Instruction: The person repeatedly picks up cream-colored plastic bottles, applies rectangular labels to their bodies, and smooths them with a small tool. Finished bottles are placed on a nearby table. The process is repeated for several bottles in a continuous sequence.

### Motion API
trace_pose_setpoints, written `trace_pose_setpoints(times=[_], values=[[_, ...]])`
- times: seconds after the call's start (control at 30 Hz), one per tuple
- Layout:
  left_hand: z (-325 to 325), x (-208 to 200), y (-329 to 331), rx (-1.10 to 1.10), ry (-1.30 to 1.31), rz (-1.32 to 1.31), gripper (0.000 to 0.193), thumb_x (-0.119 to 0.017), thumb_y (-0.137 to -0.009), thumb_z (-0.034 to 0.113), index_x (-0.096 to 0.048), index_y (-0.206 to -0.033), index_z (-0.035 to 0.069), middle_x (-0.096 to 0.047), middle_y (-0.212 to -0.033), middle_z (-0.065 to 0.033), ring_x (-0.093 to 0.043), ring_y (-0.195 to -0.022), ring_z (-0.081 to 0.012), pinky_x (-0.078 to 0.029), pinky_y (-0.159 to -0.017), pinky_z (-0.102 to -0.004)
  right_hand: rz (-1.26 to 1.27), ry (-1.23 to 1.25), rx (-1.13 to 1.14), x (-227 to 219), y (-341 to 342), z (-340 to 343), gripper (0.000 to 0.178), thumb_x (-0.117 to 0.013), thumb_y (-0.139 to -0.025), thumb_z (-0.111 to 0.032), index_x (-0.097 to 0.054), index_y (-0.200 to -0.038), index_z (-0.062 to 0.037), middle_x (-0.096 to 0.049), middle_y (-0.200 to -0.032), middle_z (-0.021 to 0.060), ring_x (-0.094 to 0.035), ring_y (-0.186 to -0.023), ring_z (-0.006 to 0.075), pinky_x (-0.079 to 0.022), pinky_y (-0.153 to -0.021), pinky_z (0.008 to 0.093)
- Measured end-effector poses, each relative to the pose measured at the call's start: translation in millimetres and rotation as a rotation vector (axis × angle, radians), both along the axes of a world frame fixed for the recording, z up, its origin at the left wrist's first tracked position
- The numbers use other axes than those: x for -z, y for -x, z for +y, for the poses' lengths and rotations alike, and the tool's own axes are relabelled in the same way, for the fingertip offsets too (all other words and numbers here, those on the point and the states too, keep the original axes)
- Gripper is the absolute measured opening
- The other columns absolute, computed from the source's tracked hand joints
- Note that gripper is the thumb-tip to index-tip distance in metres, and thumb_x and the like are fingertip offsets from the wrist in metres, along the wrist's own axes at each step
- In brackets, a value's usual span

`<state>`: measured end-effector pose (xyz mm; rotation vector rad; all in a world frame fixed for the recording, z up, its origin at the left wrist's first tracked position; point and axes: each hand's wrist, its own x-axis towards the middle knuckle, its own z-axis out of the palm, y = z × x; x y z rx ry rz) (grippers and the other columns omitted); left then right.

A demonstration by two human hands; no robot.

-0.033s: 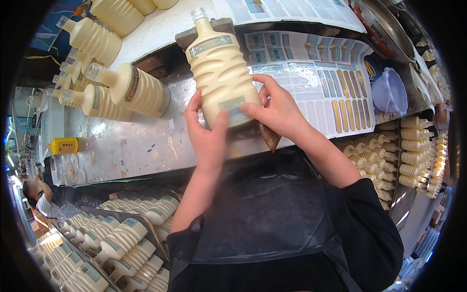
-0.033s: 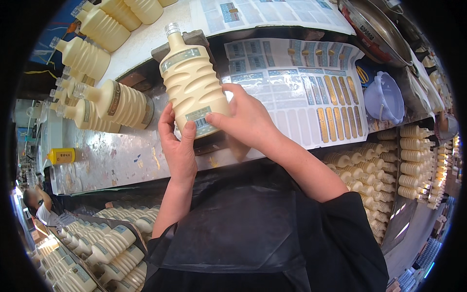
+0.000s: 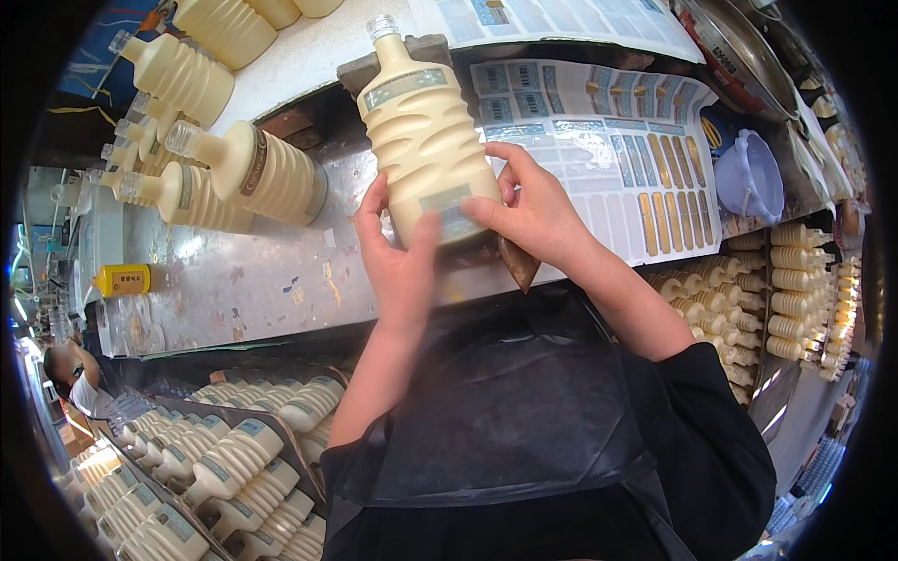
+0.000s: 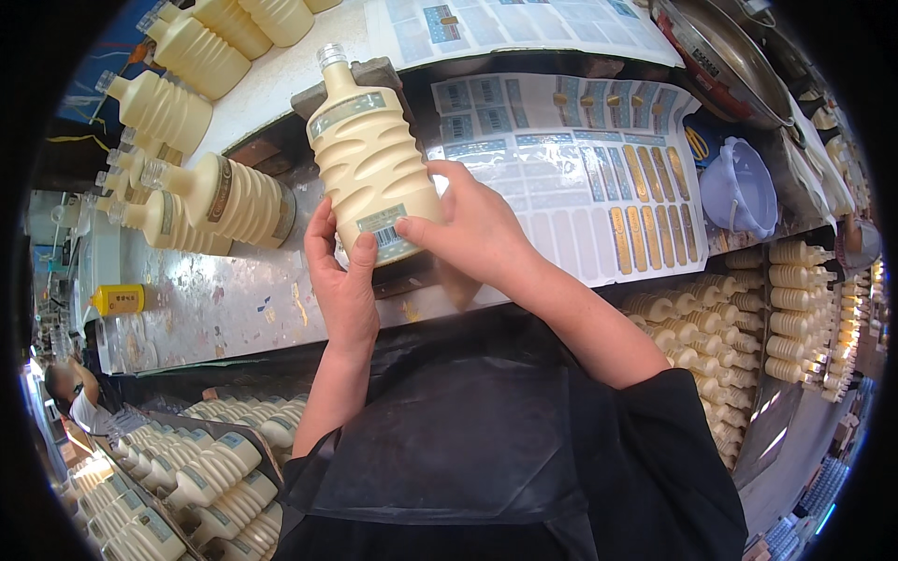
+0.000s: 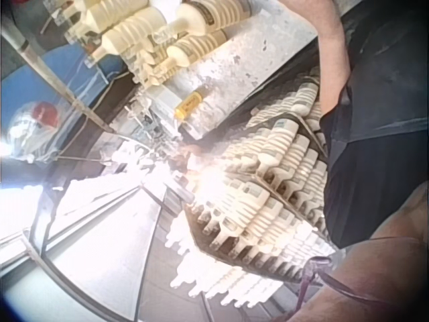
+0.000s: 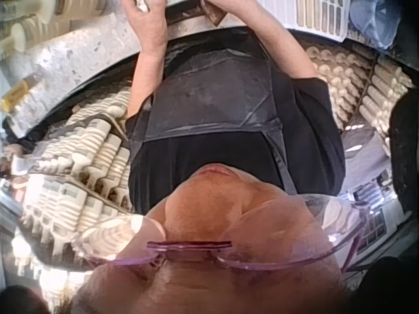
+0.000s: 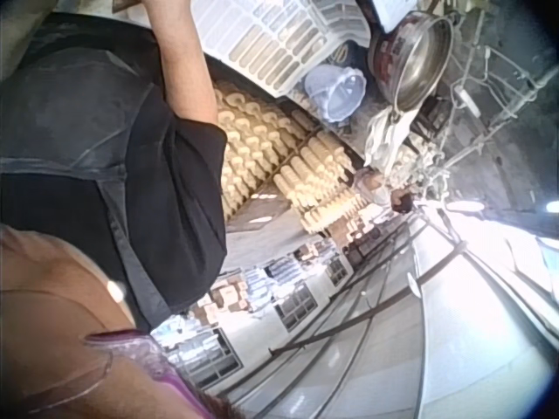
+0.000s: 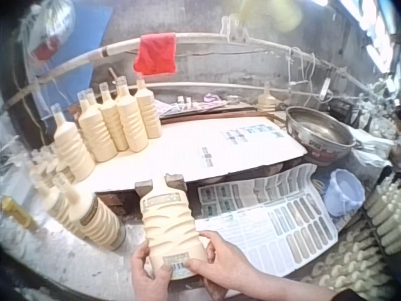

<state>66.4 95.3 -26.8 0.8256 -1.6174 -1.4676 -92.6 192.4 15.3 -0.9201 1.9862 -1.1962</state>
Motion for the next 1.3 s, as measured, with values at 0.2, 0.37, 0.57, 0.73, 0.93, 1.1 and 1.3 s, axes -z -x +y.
trace_pose_setpoints(times=[0.2, 0.37, 0.57, 0.73, 0.93, 1.1, 1.3], values=[[0, 0, 0, 0.004, -0.003, 0.005, 0.07, -0.075, -0.09, 0.02, -0.042, -0.148, 0.0, -0.046, -0.138, -0.0151, -0.045, -0.131, -0.0247, -0.036, -0.113, -0.0395, 0.019, 0.009, 0.004, 2, 0, 1, 0.073, -0.081, -0.084, -0.034, -0.05, -0.14, 0.0013, -0.051, -0.081, -0.001, -0.051, -0.075, 0.0092, -0.047, -0.07, 0.026], [1, 0, -1, 0.026, -0.018, -0.007, 0.075, -0.075, -0.087, 0.017, -0.038, -0.149, -0.001, -0.044, -0.139, -0.0163, -0.044, -0.133, -0.0262, -0.036, -0.114, -0.0401, -0.065, 0.041, 0.026, 5, 1, 0, 0.07, -0.08, -0.086, -0.034, -0.051, -0.14, 0.0, -0.05, -0.08, -0.0008, -0.051, -0.074, 0.0095, -0.047, -0.069, 0.0263], [4, -6, 4, 0.016, -0.032, -0.029, 0.08, -0.076, -0.083, 0.017, -0.035, -0.149, -0.001, -0.041, -0.142, -0.0181, -0.043, -0.135, -0.0284, -0.037, -0.114, -0.0413, 0.055, 0.003, 0.031, 1, -3, -1, 0.069, -0.08, -0.086, -0.036, -0.052, -0.138, -0.0002, -0.05, -0.079, -0.0003, -0.051, -0.073, 0.0101, -0.047, -0.067, 0.0267], [5, -4, 4, 0.01, -0.027, -0.024, 0.08, -0.077, -0.083, 0.018, -0.035, -0.149, -0.001, -0.041, -0.142, -0.0182, -0.043, -0.135, -0.0287, -0.036, -0.114, -0.0419, 0.055, 0.013, 0.039, 1, -3, -2, 0.069, -0.081, -0.085, -0.037, -0.053, -0.137, -0.0003, -0.05, -0.078, -0.0007, -0.051, -0.071, 0.01, -0.046, -0.066, 0.0269], [3, -3, 3, 0.008, -0.013, -0.038, 0.081, -0.078, -0.083, 0.019, -0.036, -0.149, -0.001, -0.041, -0.142, -0.0186, -0.043, -0.135, -0.0291, -0.037, -0.114, -0.0423, 0.038, 0.009, 0.039, 2, -3, -2, 0.07, -0.081, -0.084, -0.038, -0.053, -0.137, -0.0006, -0.049, -0.077, -0.001, -0.051, -0.071, 0.0098, -0.046, -0.066, 0.0269], [2, -3, 2, 0.011, -0.012, -0.039, 0.082, -0.079, -0.081, 0.02, -0.037, -0.148, -0.001, -0.043, -0.141, -0.0188, -0.043, -0.135, -0.0296, -0.036, -0.114, -0.0427, -0.029, 0.016, 0.045, -1, 4, -2, 0.052, -0.073, -0.092, -0.032, -0.058, -0.131, -0.0003, -0.056, -0.082, -0.0001, -0.054, -0.076, 0.0091, -0.047, -0.07, 0.0258], [2, -5, 2, 0.001, 0.031, -0.088, 0.085, -0.08, -0.079, 0.022, -0.038, -0.148, -0.001, -0.044, -0.14, -0.0196, -0.044, -0.134, -0.0312, -0.036, -0.114, -0.0434, -0.144, 0.325, 0.036, -25, 28, -3, 0.026, -0.066, -0.094, -0.01, -0.065, -0.12, -0.0032, -0.065, -0.095, 0.0032, -0.063, -0.095, 0.0101, -0.053, -0.082, 0.0269]])
